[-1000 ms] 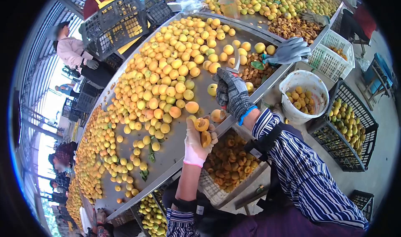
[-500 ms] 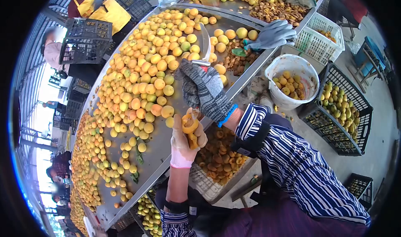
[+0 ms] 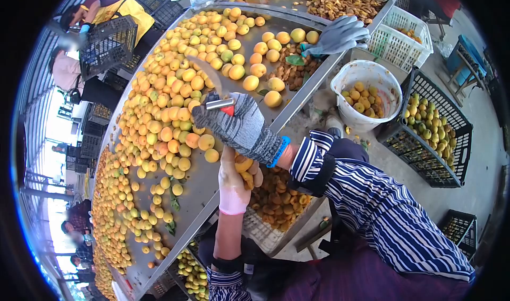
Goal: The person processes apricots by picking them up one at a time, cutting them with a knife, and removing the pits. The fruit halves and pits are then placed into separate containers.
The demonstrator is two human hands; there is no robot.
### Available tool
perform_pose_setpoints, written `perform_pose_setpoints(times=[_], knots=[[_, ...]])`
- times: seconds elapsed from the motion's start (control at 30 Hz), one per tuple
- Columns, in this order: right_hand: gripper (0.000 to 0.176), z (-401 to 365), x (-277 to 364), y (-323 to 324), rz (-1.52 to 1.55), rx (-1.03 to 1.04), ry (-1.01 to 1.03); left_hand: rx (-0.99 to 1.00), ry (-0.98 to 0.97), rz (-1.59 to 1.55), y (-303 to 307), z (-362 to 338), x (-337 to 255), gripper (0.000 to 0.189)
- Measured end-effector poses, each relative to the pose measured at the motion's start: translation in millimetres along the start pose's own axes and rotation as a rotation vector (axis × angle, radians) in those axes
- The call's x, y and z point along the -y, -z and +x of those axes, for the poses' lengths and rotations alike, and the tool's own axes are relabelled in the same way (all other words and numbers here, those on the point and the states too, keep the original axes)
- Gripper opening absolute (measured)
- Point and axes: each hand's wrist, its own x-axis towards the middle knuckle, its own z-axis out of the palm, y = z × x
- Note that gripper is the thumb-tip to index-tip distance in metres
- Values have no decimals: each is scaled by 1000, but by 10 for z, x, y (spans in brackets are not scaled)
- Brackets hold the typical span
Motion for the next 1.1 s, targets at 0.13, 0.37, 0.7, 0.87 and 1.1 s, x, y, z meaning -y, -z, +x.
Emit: perform_pose_setpoints(times=[0.13, 0.37, 0.7, 0.87, 1.1], knots=[[34, -27, -158, -22, -2, -8, -11, -30, -48, 1, 54, 84, 128, 33], [19, 189, 22, -66, 858, -365, -813, -253, -608, 485, 136, 127, 359, 58], [29, 113, -161, 23, 991, -380, -1112, -123, -635, 788, 132, 25, 214, 52], [32, 91, -220, 33, 1127, -338, -1153, -127, -449, 645, 92, 14, 161, 54], [26, 215, 76, 83, 697, -238, -523, -26, -299, 361, 1, 93, 154, 43]])
